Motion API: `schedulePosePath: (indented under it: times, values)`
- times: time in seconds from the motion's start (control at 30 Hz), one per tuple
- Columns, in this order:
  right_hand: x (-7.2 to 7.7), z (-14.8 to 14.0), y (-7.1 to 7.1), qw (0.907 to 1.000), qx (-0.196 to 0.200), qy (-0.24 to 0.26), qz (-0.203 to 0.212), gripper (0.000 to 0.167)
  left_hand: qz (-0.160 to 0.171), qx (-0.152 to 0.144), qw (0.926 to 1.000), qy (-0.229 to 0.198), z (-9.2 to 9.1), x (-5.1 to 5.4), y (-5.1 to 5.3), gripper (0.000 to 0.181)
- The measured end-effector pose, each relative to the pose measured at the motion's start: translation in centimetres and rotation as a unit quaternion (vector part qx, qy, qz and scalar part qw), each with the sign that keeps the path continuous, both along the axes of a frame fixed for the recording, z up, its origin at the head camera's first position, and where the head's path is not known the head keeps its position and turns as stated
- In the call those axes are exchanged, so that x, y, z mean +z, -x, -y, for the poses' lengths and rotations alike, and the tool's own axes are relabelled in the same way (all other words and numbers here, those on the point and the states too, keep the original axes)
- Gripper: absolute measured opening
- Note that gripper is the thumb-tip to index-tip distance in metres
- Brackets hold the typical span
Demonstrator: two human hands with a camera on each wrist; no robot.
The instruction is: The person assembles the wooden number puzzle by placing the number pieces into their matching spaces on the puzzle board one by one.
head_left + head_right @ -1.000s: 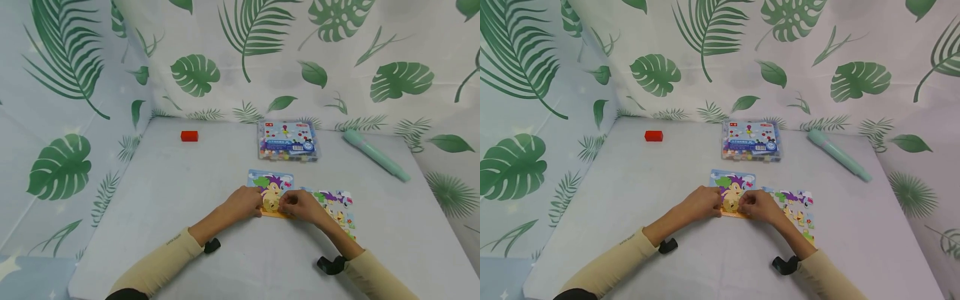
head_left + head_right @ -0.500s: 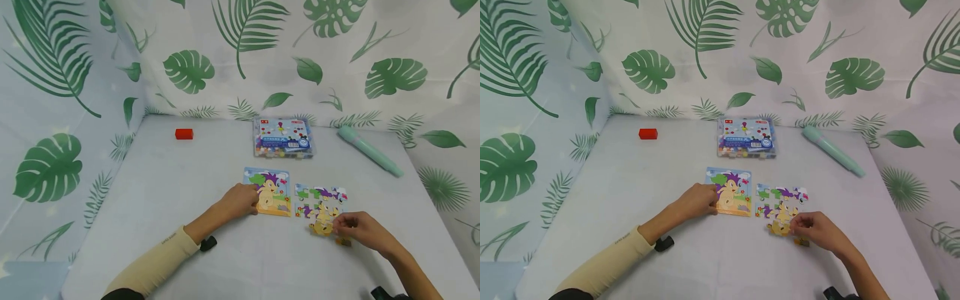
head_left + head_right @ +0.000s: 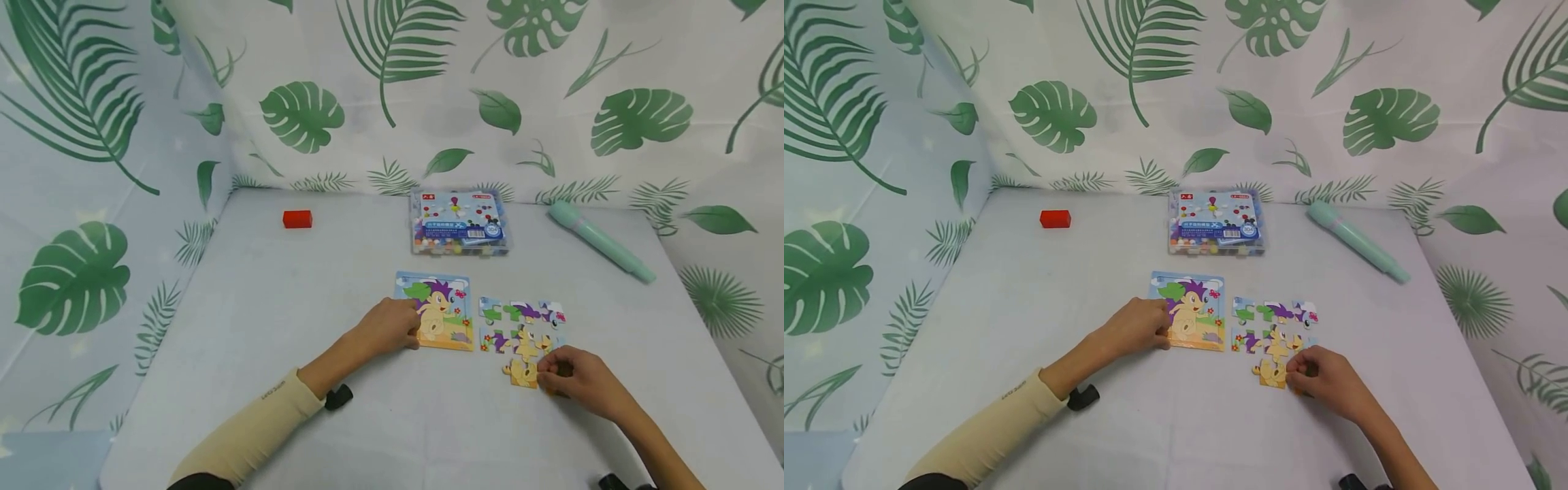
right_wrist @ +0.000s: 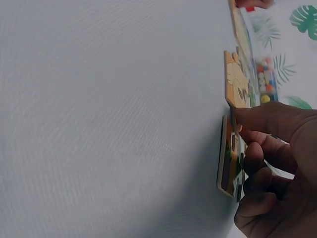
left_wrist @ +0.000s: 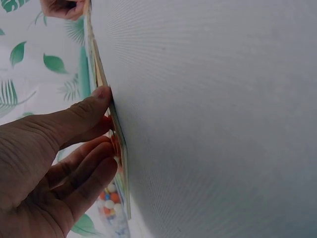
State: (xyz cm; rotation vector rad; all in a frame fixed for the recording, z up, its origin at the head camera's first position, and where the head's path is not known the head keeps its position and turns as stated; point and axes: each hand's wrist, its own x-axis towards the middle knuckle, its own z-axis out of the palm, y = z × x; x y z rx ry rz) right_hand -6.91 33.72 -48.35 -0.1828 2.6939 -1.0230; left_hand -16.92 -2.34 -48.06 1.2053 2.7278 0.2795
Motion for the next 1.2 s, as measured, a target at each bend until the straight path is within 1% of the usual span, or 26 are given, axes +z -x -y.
schedulePosePath:
  times: [0.17, 0.37, 0.57, 0.67, 0.73, 0.8, 0.83, 0.93, 1.0, 1.03, 1.1, 1.17, 1.2]
  values:
    - [0.0, 0.1, 0.0, 0.9987, 0.009, -0.045, -0.019, 0.010, 0.002, 0.000, 1.0000, -0.004, 0.0, 0.0, 0.1, 0.029]
    - [0.0, 0.3, 0.0, 0.9947, 0.035, -0.073, -0.063, 0.013, 0.009, 0.006, 0.9999, -0.003, 0.4, 0.1, 0.1, 0.027]
    - [0.5, 0.5, 0.3, 0.9897, 0.058, -0.104, -0.080, 0.012, -0.002, -0.001, 1.0000, -0.007, 0.6, 0.1, 0.1, 0.027]
    - [1.0, 0.9, 0.7, 0.9856, 0.073, -0.099, -0.116, 0.012, 0.014, -0.012, 0.9997, -0.016, 0.6, 0.1, 0.2, 0.023]
    - [1.5, 1.8, 1.6, 0.9817, 0.084, -0.091, -0.145, 0.012, 0.034, -0.016, 0.9991, -0.019, 0.7, 0.2, 0.3, 0.018]
    - [1.9, 3.5, 2.9, 0.9773, 0.099, -0.080, -0.170, 0.011, 0.046, -0.022, 0.9986, -0.017, 1.0, 0.3, 0.4, 0.016]
    - [2.1, 4.7, 3.7, 0.9763, 0.108, -0.077, -0.171, 0.010, 0.052, -0.024, 0.9983, -0.015, 1.2, 0.3, 0.4, 0.016]
    - [2.5, 9.0, 6.0, 0.9719, 0.147, -0.074, -0.168, 0.007, 0.058, -0.035, 0.9977, -0.008, 1.7, 0.2, 0.6, 0.017]
    - [2.4, 12.1, 7.3, 0.9681, 0.178, -0.076, -0.159, 0.011, 0.048, -0.048, 0.9977, -0.002, 2.0, 0.2, 0.6, 0.017]
    - [2.3, 13.5, 7.9, 0.9669, 0.190, -0.078, -0.151, 0.013, 0.047, -0.050, 0.9976, -0.004, 2.0, 0.1, 0.6, 0.017]
    - [1.9, 15.8, 8.9, 0.9640, 0.207, -0.087, -0.142, 0.016, 0.040, -0.051, 0.9979, -0.006, 2.1, 0.0, 0.6, 0.017]
    - [1.4, 17.5, 9.7, 0.9604, 0.218, -0.104, -0.139, 0.015, 0.038, -0.049, 0.9980, -0.014, 2.1, -0.2, 0.6, 0.015]
    - [1.1, 18.0, 10.0, 0.9590, 0.220, -0.113, -0.138, 0.014, 0.040, -0.044, 0.9980, -0.020, 2.2, -0.2, 0.5, 0.015]
